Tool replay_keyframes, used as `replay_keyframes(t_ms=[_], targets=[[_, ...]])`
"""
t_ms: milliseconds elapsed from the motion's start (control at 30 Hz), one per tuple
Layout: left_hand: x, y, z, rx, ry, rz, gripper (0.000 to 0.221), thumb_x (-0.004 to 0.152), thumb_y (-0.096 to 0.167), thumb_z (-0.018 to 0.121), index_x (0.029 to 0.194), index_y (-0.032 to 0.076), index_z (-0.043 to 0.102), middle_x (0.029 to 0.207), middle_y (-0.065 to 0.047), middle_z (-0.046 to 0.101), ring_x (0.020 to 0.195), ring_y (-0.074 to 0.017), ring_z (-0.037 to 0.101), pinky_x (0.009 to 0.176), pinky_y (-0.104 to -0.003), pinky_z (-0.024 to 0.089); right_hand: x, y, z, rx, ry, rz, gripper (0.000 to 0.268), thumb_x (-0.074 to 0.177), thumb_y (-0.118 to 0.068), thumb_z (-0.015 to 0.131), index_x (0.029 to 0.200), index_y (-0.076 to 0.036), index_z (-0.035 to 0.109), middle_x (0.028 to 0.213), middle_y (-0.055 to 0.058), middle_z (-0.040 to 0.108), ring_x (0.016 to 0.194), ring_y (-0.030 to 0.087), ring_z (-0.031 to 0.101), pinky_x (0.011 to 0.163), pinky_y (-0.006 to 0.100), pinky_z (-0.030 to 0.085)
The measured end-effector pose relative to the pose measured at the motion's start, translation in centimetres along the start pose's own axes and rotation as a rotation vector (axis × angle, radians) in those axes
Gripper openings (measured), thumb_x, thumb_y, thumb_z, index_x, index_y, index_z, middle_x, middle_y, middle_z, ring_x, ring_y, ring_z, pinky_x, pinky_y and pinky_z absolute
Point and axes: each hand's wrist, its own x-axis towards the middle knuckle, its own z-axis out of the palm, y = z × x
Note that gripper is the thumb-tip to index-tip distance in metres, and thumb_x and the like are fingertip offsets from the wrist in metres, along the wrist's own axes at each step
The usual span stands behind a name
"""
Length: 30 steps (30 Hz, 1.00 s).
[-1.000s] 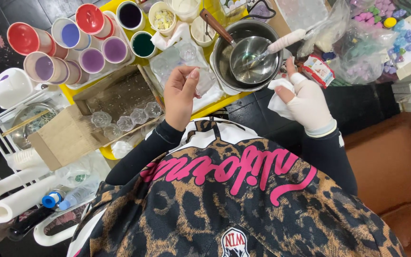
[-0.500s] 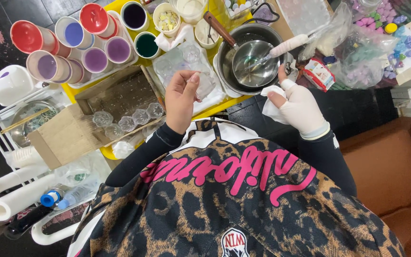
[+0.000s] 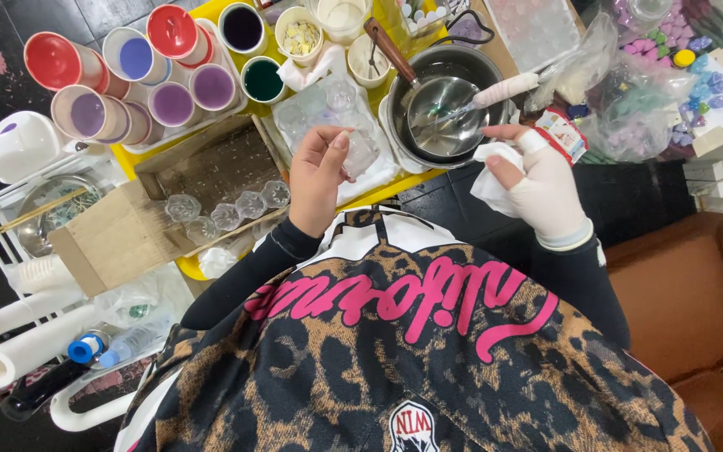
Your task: Cleaning and wiping small glass or plastic containers with a white cloth at a workstation.
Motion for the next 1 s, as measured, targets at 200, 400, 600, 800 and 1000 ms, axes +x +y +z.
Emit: replay_keyframes(t_ms=[200,400,600,800,1000], targets=[[-0.6,2.0,0.8,-0.396,-0.143,-0.296,0.031,0.108,0.029,0.05,0.129,0.007,0.056,0.113,-0.006,0.067,0.095,-0.0145,0.068,0.083,-0.034,0.058,-0.3,-1.7,2.4,0.588,-0.074,-0.097,0.027,0.108,-0.015,0.062,0.129,-0.011,0.045,0.116,0.012,0.066,0.107,0.023,0.068,0.098,0.038,0.059],[-1.5,0.9,-0.8,-0.579,-0.248,-0.45,0.045,0.112,0.044,0.04,0.146,0.014,0.047,0.12,-0.015,0.068,0.097,-0.0211,0.065,0.09,-0.036,0.055,2.6,-1.8,8.8,0.586,-0.24,-0.346,0.031,0.113,-0.026,0.061,0.134,-0.011,0.044,0.15,0.017,0.058,0.139,0.025,0.059,0.117,0.039,0.052],[-2.6,1.5,-1.7,-0.72,-0.267,-0.585,0.059,0.112,0.05,0.035,0.148,0.006,0.047,0.138,-0.01,0.063,0.121,-0.0237,0.061,0.104,-0.039,0.049,3.8,-3.1,12.4,0.4,-0.55,-0.318,0.065,0.107,-0.028,0.067,0.161,-0.006,0.039,0.139,0.007,0.06,0.126,0.013,0.058,0.111,0.028,0.047],[-4.3,2.8,-3.0,-0.661,-0.294,-0.495,0.066,0.107,0.059,0.033,0.146,0.007,0.047,0.137,-0.01,0.059,0.125,-0.0235,0.059,0.106,-0.042,0.047,4.3,-1.9,14.7,0.054,-0.457,-0.383,0.054,0.097,-0.028,0.078,0.144,-0.008,0.059,0.118,0.007,0.067,0.108,0.015,0.063,0.099,0.03,0.051],[-5.3,1.8,-4.2,-0.603,-0.29,-0.419,0.053,0.104,0.037,0.058,0.145,0.006,0.047,0.138,-0.006,0.06,0.127,-0.0168,0.057,0.112,-0.038,0.048,4.4,-1.1,15.8,-0.044,-0.372,-0.491,0.035,0.112,-0.033,0.062,0.135,-0.008,0.066,0.119,0.008,0.071,0.11,0.017,0.069,0.098,0.031,0.054]])
